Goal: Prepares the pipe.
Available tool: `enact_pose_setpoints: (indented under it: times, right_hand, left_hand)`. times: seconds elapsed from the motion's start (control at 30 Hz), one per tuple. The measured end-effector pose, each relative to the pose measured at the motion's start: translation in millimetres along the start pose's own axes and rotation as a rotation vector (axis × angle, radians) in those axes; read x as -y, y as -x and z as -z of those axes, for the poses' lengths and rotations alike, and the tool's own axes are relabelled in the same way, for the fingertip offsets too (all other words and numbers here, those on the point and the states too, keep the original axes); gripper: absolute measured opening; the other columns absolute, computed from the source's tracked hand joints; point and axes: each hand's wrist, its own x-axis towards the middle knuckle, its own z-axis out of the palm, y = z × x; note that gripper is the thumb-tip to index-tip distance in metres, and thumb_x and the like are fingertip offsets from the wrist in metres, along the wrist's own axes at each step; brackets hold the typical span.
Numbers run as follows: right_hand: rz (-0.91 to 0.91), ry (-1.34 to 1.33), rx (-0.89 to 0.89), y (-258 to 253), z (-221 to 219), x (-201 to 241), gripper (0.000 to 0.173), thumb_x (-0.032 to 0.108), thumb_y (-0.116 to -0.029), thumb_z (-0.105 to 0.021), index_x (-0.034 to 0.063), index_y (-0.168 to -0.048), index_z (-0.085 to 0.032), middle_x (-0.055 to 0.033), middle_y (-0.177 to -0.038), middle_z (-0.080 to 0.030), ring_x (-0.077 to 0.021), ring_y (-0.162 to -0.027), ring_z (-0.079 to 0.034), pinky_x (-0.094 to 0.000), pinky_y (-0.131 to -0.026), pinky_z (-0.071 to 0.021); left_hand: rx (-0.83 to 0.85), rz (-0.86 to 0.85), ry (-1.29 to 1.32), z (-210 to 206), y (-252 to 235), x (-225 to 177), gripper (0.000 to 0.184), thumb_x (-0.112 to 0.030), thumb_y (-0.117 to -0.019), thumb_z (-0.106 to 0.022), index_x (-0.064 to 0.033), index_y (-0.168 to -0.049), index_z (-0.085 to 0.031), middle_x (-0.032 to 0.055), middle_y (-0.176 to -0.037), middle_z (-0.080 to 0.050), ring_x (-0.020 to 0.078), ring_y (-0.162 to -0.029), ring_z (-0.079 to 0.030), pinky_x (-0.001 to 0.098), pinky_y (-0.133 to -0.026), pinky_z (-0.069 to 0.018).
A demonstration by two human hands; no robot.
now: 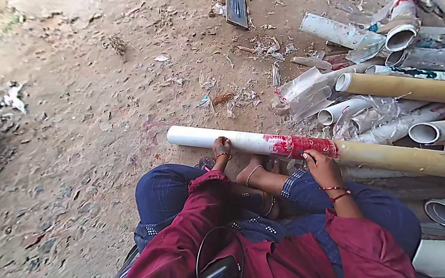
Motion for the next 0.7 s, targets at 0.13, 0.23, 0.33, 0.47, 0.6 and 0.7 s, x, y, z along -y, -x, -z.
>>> enact_pose_setpoints:
  times: [0.13,0.23,0.33,0.47,0.6,0.7]
  right_hand:
    - [-0.018,0.025,0.068,-5.5,-6.1,-0.3,0.03,0.015,-0.1082,-0.05,-0.0023,-0.122,-0.07,-0.028,-0.11,-0.073,-0.0465,-0.107,-0.069,-0.0637,-0.092,-0.0483]
    - [-0.002,0.039,0.113,-12.9,-21.0,8.9,0.031,0.015,-0.1081,-0.05,-0.0014,-0.123,-0.07,-0.0271,-0.111,-0.073,-0.0457,-0.107,-0.069,-0.0633,-0.091,-0.0484]
    - [0.094,0.089,0.275,-26.6,-43.4,48.6,0.035,0.015,-0.1099,-0.043,-0.0019,-0.132,-0.065,-0.0259,-0.123,-0.07,-0.0426,-0.117,-0.066,-0.0581,-0.1,-0.0477]
    - [0.168,0.252,0.492,-61.9,-75.5,127.2,0.038,0.016,-0.1123,-0.033,0.0009,-0.14,-0.055,-0.0249,-0.127,-0.066,-0.0392,-0.123,-0.063,-0.0538,-0.103,-0.0465]
    - [0.252,0.392,0.522,-92.1,-110.7,180.3,0.034,0.014,-0.1118,-0.038,-0.0015,-0.137,-0.054,-0.0277,-0.122,-0.067,-0.0421,-0.12,-0.064,-0.0552,-0.1,-0.0478]
    - [0.3,0.453,0.542,-105.3,-126.8,195.1,0.033,0.013,-0.1116,-0.039,-0.0025,-0.136,-0.054,-0.0284,-0.12,-0.067,-0.0438,-0.117,-0.065,-0.057,-0.098,-0.0486]
  left_hand:
    - [0.029,0.007,0.006,-0.8,-2.2,1.9,0.03,-0.012,-0.1074,-0.051,0.0078,-0.128,-0.061,0.0293,-0.13,-0.062,0.0403,-0.128,-0.057,0.0517,-0.111,-0.0408]
    - [0.002,0.059,0.051,-4.8,2.3,-1.7,0.038,-0.017,-0.1068,-0.054,0.0099,-0.134,-0.054,0.0306,-0.133,-0.059,0.0402,-0.129,-0.057,0.0497,-0.111,-0.0427]
    - [0.026,0.029,-0.043,-5.2,-0.2,-0.7,0.045,-0.024,-0.1079,-0.053,0.0094,-0.137,-0.051,0.0307,-0.139,-0.056,0.0423,-0.13,-0.057,0.0523,-0.11,-0.0446]
    - [0.13,-0.011,-0.136,1.5,-11.1,1.5,0.038,-0.019,-0.1099,-0.045,0.006,-0.137,-0.054,0.0292,-0.142,-0.054,0.042,-0.132,-0.055,0.0532,-0.11,-0.0447]
    - [0.175,-0.053,-0.021,5.8,-13.8,8.2,0.034,-0.014,-0.1096,-0.045,0.0061,-0.135,-0.056,0.0315,-0.139,-0.054,0.0439,-0.132,-0.054,0.0541,-0.111,-0.0429]
    - [0.213,-0.042,0.072,8.7,-16.5,10.8,0.034,-0.013,-0.1099,-0.044,0.0053,-0.136,-0.056,0.0305,-0.14,-0.053,0.0428,-0.134,-0.052,0.053,-0.113,-0.0411]
